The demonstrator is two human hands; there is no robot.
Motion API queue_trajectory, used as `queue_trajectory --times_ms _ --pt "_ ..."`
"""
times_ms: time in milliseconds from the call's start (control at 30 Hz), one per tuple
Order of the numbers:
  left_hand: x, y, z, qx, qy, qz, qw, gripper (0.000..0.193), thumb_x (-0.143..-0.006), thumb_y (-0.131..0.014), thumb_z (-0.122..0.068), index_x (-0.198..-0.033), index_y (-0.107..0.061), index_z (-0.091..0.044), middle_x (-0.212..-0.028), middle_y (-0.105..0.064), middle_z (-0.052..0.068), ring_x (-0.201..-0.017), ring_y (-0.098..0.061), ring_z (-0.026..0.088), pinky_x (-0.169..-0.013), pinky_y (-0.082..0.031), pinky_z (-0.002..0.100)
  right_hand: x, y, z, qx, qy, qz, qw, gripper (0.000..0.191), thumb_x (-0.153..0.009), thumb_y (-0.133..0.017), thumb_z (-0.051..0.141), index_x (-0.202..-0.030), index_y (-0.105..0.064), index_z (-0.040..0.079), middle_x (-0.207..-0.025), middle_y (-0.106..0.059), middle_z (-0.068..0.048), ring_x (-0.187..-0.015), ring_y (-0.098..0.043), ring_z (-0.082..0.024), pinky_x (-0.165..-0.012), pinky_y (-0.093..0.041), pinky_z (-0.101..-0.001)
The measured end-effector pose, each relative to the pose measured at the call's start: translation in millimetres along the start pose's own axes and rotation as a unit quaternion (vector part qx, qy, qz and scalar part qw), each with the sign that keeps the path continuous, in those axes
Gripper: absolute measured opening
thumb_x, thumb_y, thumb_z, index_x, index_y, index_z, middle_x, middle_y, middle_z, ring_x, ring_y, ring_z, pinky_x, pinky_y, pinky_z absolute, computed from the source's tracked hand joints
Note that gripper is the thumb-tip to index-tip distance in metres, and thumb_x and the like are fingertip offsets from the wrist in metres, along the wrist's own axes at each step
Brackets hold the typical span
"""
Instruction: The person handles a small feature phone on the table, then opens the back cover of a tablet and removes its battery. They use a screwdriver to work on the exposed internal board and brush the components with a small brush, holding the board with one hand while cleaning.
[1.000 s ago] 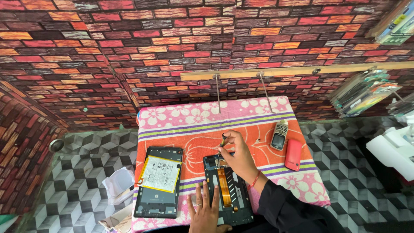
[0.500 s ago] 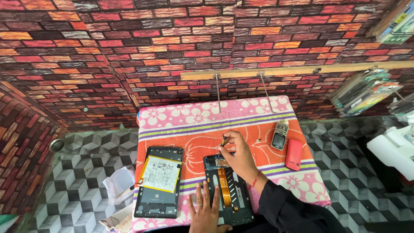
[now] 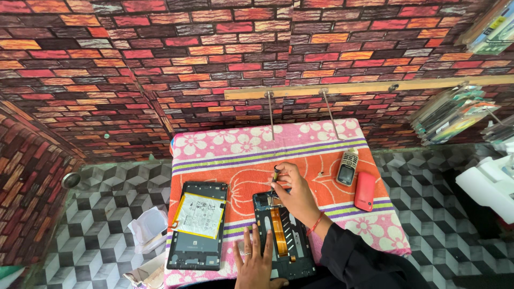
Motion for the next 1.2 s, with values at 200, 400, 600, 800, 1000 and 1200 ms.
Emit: queue_trajectory --times_ms 200,400,600,800,1000,1200 --pt "0.2 1.3 -0.1 0.011 -0.004 -0.012 1.000 0.147 -0.057 -0.095 -0.065 -0.161 -0.006 -0.012 -0.165 0.004 0.031 -0.153 0.008 0.050 -0.113 0.000 0.079 -1.3 10.5 7.5 -0.037 0.023 -0.060 0.997 0.043 -0.098 -0.058 -0.004 -0.138 -0.044 0.005 -0.109 -0.062 -0.012 -0.091 -0.065 -0.020 -0.074 -0.052 -0.0288" --pt "-0.3 -0.3 0.3 0.007 -0.004 -0.005 1.000 0.146 -0.058 -0.095 -0.064 -0.161 -0.006 -0.012 -0.164 0.005 0.032 -0.153 0.008 0.051 -0.113 0.000 0.080 4.7 -0.8 20.7 0.252 0.036 0.031 0.966 0.009 -0.093 -0.068 0.011 -0.101 -0.072 0.009 -0.104 -0.062 -0.007 -0.087 -0.070 -0.024 -0.075 -0.056 -0.0344" --pt "-0.5 -1.9 0.7 0.013 -0.009 -0.016 1.000 0.147 -0.057 -0.095 -0.064 -0.161 -0.005 -0.013 -0.164 0.004 0.032 -0.152 0.008 0.051 -0.112 0.000 0.080 10.8 -12.9 19.9 0.407 0.080 0.054 0.908 0.012 -0.087 -0.074 0.024 -0.089 -0.072 0.012 -0.098 -0.062 -0.002 -0.089 -0.067 -0.023 -0.073 -0.054 -0.0410" --pt "0.3 -0.7 0.1 0.011 0.001 0.008 1.000 0.144 -0.062 -0.094 -0.063 -0.162 -0.004 -0.012 -0.165 0.006 0.032 -0.153 0.010 0.051 -0.114 0.002 0.078 15.5 -21.3 19.7 0.447 0.121 0.026 0.886 0.012 -0.086 -0.073 0.021 -0.083 -0.067 0.011 -0.095 -0.058 -0.003 -0.089 -0.066 -0.024 -0.068 -0.056 -0.0406" --pt "5.0 6.9 -2.5 0.013 0.011 0.032 0.999 0.138 -0.068 -0.092 -0.061 -0.162 -0.003 -0.013 -0.165 0.008 0.031 -0.154 0.013 0.049 -0.116 0.003 0.076 12.7 -26.4 9.6 0.450 0.080 0.044 0.889 0.013 -0.086 -0.071 0.018 -0.084 -0.063 0.008 -0.099 -0.057 -0.006 -0.088 -0.066 -0.024 -0.064 -0.057 -0.0390" --pt "11.1 15.2 -4.4 0.012 0.005 0.005 1.000 0.137 -0.067 -0.092 -0.060 -0.161 -0.004 -0.014 -0.165 0.007 0.029 -0.154 0.012 0.048 -0.116 0.002 0.075 7.0 -12.2 4.7 0.452 0.061 0.025 0.890 0.014 -0.086 -0.073 0.021 -0.092 -0.066 0.010 -0.101 -0.060 -0.006 -0.083 -0.068 -0.027 -0.067 -0.057 -0.0424"
Point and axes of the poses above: each hand's wrist, its own x-axis away from the middle knuckle, its own y-axis out of the back of the hand, z = x × y, the point moved 6 cm from there along -x, towards the middle knuckle
